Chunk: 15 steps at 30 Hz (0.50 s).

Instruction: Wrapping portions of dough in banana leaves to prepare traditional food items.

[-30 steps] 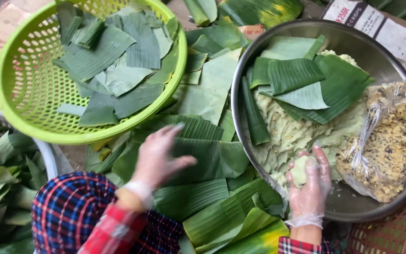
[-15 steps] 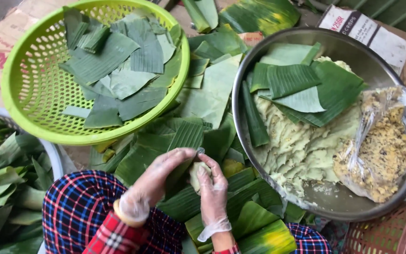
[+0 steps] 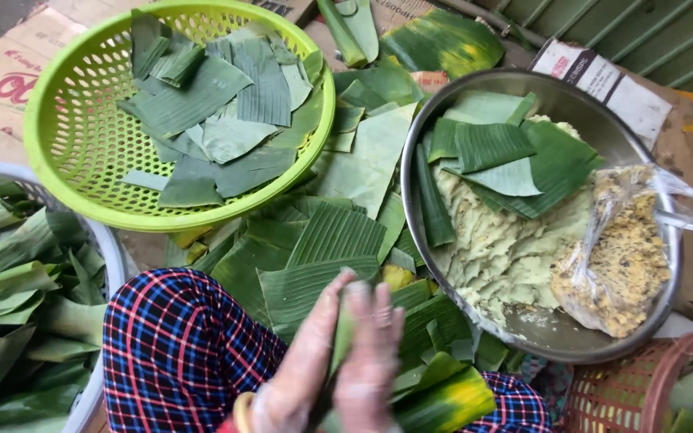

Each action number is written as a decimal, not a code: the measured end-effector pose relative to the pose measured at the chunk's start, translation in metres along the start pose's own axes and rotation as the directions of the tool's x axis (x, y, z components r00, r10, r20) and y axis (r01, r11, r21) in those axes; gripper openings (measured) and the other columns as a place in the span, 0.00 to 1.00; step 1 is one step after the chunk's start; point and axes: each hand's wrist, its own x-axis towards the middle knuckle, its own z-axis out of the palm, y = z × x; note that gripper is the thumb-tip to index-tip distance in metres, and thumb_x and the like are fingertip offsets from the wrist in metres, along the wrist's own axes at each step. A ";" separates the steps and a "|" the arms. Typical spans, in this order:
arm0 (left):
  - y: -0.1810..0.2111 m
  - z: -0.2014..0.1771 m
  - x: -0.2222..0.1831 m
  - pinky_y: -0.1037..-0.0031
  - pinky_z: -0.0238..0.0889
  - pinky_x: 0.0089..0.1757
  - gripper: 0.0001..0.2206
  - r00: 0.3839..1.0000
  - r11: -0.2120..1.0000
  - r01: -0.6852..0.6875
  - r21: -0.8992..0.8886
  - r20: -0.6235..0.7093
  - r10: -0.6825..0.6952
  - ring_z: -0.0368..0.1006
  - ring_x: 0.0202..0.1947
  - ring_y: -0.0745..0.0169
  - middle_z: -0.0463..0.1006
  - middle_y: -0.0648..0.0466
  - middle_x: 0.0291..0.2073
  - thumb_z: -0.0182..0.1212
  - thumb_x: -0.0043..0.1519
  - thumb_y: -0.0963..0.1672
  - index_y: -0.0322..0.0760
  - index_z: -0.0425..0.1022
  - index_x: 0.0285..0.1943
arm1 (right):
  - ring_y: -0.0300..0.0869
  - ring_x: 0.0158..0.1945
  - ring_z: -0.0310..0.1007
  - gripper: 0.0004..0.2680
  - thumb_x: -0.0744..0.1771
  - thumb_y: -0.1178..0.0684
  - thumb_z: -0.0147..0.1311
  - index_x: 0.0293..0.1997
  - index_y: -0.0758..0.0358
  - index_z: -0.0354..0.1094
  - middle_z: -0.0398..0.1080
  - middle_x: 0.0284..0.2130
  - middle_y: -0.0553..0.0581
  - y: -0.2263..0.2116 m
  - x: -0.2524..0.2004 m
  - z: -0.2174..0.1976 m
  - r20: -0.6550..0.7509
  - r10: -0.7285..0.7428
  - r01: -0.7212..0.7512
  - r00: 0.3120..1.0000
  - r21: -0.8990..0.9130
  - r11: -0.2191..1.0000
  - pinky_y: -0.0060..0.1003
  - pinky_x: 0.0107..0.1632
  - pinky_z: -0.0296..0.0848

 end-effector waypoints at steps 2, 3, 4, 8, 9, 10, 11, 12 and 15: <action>-0.012 0.004 0.008 0.61 0.44 0.67 0.36 0.997 0.998 0.021 -0.051 -0.066 -0.025 0.58 0.71 0.55 0.64 0.47 0.71 0.37 0.62 0.60 0.33 0.62 0.70 | 0.56 0.71 0.53 0.19 0.65 0.48 0.57 0.62 0.58 0.62 0.59 0.67 0.52 0.043 -0.009 -0.046 0.263 -0.305 0.402 0.915 -0.645 0.650 0.66 0.72 0.41; -0.020 0.006 0.011 0.60 0.49 0.66 0.37 0.987 0.993 0.060 -0.105 -0.141 -0.075 0.65 0.68 0.54 0.73 0.47 0.67 0.38 0.61 0.61 0.33 0.71 0.67 | 0.64 0.79 0.38 0.32 0.64 0.47 0.59 0.77 0.53 0.46 0.49 0.75 0.45 0.067 -0.016 -0.071 0.603 -0.299 0.590 0.740 -0.795 -0.143 0.76 0.73 0.26; -0.021 0.005 0.015 0.60 0.49 0.66 0.37 0.988 0.993 0.055 -0.102 -0.139 -0.069 0.65 0.68 0.54 0.73 0.47 0.67 0.38 0.61 0.61 0.33 0.71 0.67 | 0.64 0.79 0.38 0.32 0.64 0.47 0.59 0.77 0.53 0.46 0.49 0.75 0.45 0.047 -0.011 -0.067 0.603 -0.305 0.591 0.737 -0.794 -0.143 0.76 0.73 0.26; -0.006 -0.003 0.010 0.72 0.57 0.34 0.24 0.996 0.983 0.082 -0.165 0.061 -0.072 0.65 0.27 0.63 0.75 0.49 0.28 0.47 0.66 0.56 0.32 0.73 0.34 | 0.57 0.77 0.39 0.32 0.61 0.60 0.51 0.76 0.63 0.43 0.45 0.76 0.59 -0.053 -0.008 -0.060 0.635 0.039 0.568 0.772 -0.715 0.408 0.57 0.73 0.40; 0.005 -0.005 0.010 0.76 0.45 0.16 0.27 0.958 0.951 0.214 -0.224 0.238 -0.159 0.57 0.11 0.67 0.69 0.52 0.13 0.48 0.66 0.57 0.33 0.71 0.26 | 0.50 0.76 0.53 0.30 0.64 0.59 0.47 0.76 0.64 0.39 0.49 0.75 0.64 -0.087 -0.004 -0.059 0.656 -0.095 0.526 0.749 -0.500 0.688 0.46 0.76 0.55; 0.009 -0.002 0.008 0.76 0.45 0.16 0.27 0.956 0.951 0.216 -0.221 0.246 -0.160 0.57 0.11 0.67 0.69 0.52 0.13 0.48 0.66 0.57 0.33 0.71 0.26 | 0.50 0.76 0.53 0.30 0.64 0.59 0.47 0.76 0.64 0.39 0.49 0.75 0.64 -0.099 0.002 -0.061 0.652 -0.100 0.527 0.752 -0.503 0.685 0.46 0.76 0.55; 0.013 0.000 0.006 0.77 0.49 0.19 0.27 0.946 0.956 0.225 -0.186 0.275 -0.169 0.59 0.13 0.67 0.71 0.51 0.16 0.47 0.67 0.57 0.32 0.71 0.27 | 0.51 0.75 0.53 0.32 0.60 0.58 0.48 0.75 0.62 0.42 0.53 0.72 0.63 -0.110 0.006 -0.063 0.651 -0.027 0.528 0.759 -0.590 0.611 0.48 0.76 0.51; 0.017 0.003 0.004 0.78 0.52 0.22 0.28 0.936 0.961 0.233 -0.150 0.303 -0.179 0.60 0.16 0.67 0.73 0.50 0.18 0.45 0.68 0.56 0.30 0.72 0.27 | 0.51 0.74 0.53 0.35 0.57 0.58 0.49 0.75 0.59 0.44 0.57 0.70 0.61 -0.122 0.010 -0.066 0.641 0.046 0.526 0.766 -0.667 0.528 0.51 0.75 0.46; 0.042 0.018 -0.003 0.80 0.48 0.15 0.34 0.943 0.977 0.159 -0.139 0.315 -0.109 0.57 0.08 0.69 0.71 0.53 0.12 0.45 0.64 0.58 0.17 0.81 0.44 | 0.38 0.37 0.79 0.12 0.61 0.61 0.53 0.47 0.64 0.76 0.84 0.37 0.52 -0.104 0.004 -0.095 0.366 0.303 0.132 0.880 -0.801 0.585 0.29 0.44 0.78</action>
